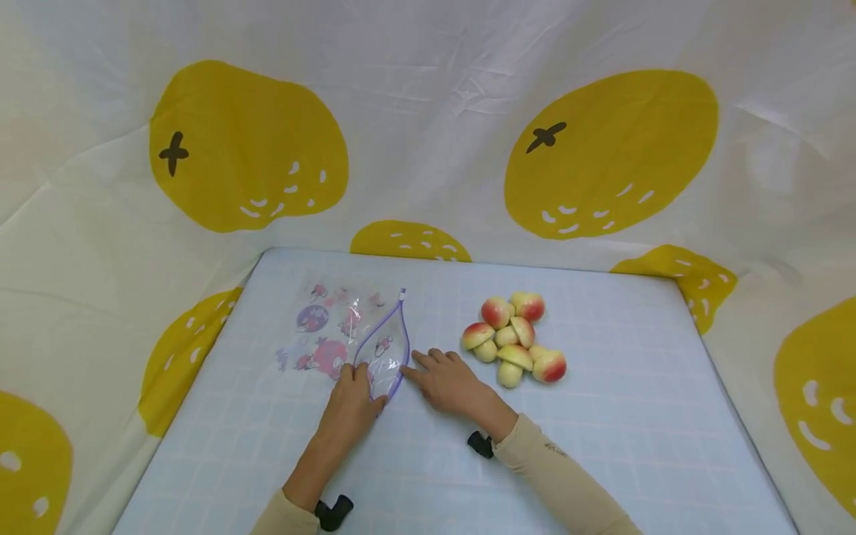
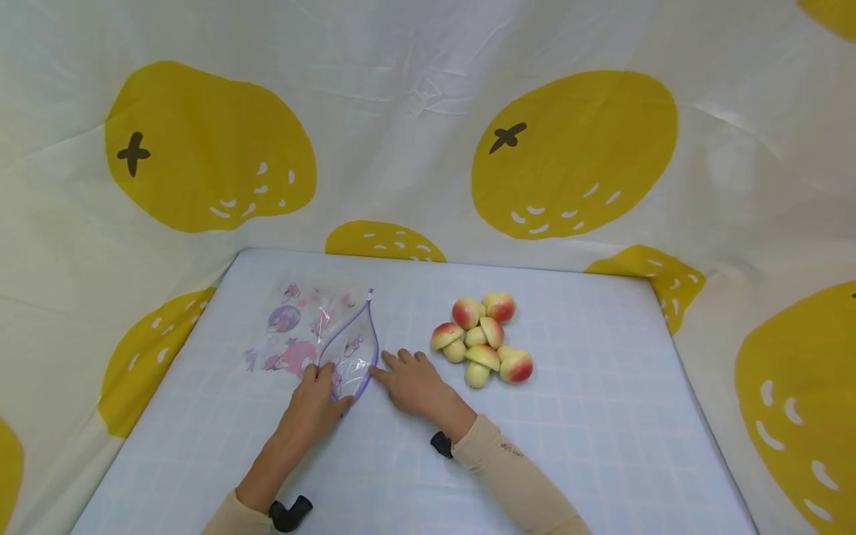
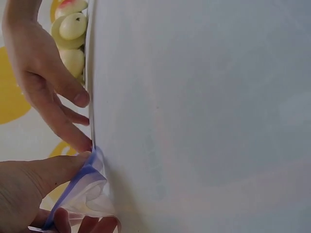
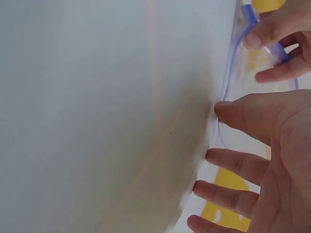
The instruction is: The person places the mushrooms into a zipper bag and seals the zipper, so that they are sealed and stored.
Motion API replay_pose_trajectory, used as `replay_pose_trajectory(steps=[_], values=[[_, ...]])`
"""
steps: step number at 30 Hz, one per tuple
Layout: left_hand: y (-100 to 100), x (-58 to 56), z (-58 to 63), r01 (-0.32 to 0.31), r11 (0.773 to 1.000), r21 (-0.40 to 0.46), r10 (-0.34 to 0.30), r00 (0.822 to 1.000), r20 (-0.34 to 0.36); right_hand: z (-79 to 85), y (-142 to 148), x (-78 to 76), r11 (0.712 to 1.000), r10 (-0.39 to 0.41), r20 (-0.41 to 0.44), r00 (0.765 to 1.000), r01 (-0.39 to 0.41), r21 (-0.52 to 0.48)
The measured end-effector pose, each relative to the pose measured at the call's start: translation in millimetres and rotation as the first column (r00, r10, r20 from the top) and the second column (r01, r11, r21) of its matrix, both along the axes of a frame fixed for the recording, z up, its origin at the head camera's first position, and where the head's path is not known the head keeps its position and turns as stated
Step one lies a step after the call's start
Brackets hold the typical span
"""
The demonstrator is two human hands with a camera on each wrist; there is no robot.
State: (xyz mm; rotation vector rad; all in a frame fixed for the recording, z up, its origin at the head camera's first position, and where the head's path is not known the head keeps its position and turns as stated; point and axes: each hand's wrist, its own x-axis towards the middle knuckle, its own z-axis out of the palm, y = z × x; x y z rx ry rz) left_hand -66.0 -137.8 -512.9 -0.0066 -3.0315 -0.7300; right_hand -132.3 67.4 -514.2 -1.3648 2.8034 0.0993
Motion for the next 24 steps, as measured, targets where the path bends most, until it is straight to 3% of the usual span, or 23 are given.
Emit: replay_pose_trajectory(steps=[4,8,12,17,24], values=[[1,-0.3,-0.4,0.008,1.0,-0.016,-0.009,0.999,-0.031,3.5,0,3.8,0.999,-0.003,0.007,1.0,0.003,-0.035],[1,0.0,-0.2,0.01,1.0,-0.023,-0.011,0.999,-0.039,18.1,6,8.2,0.997,-0.013,0.011,1.0,0.014,-0.074],[2,-0.2,1.6,-0.006,1.0,-0.02,0.005,1.0,-0.018,37.2,21,11.8,0.979,-0.017,-0.005,1.0,0.016,-0.205],[2,-0.2,2.3,-0.004,1.0,-0.009,0.003,1.0,-0.011,50.6,50,13.2,0.91,-0.039,-0.045,0.998,0.017,-0.414],[2,-0.9,2.6,0.001,1.0,-0.017,-0.001,1.0,-0.008,59.7,92,12.0,0.796,-0.103,-0.033,0.994,0.062,-0.602]])
